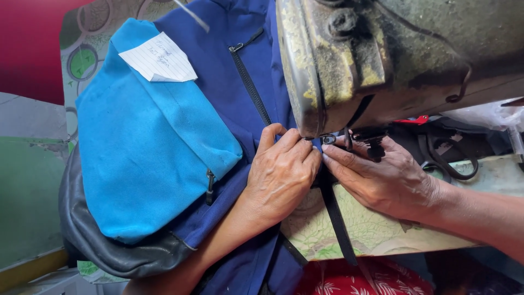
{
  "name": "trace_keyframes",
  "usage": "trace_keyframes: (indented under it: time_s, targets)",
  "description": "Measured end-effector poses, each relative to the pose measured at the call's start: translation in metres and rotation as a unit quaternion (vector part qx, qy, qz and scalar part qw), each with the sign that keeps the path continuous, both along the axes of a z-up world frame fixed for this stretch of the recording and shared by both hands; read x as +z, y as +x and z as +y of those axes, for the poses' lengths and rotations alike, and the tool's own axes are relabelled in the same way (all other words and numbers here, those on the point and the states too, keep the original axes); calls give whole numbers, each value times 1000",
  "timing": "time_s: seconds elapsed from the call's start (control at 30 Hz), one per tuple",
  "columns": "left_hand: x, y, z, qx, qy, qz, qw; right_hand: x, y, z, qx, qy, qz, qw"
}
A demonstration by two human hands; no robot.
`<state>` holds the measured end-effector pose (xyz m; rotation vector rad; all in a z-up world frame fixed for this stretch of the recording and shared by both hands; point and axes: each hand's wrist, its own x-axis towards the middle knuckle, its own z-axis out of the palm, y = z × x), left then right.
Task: The person sews components of a blue and black backpack together by hand and with a sewing machine.
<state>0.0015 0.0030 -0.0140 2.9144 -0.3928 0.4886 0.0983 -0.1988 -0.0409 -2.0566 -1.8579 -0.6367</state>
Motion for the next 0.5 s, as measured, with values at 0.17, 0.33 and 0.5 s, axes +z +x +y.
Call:
trace_keyframes:
  time_s: [0.17, 0.33, 0.5]
  targets:
    - [0, -1, 2, -3, -11, -31, 999, -1, -2, -1, -7, -12, -20, 1000]
    - [3, 1, 1, -4, -12, -49, 999, 5, -5, 2, -23, -1, -50, 998]
    - [-4, 2, 0, 13, -24, 9, 1000, 7, -2, 1, -19, -7, -59, 998]
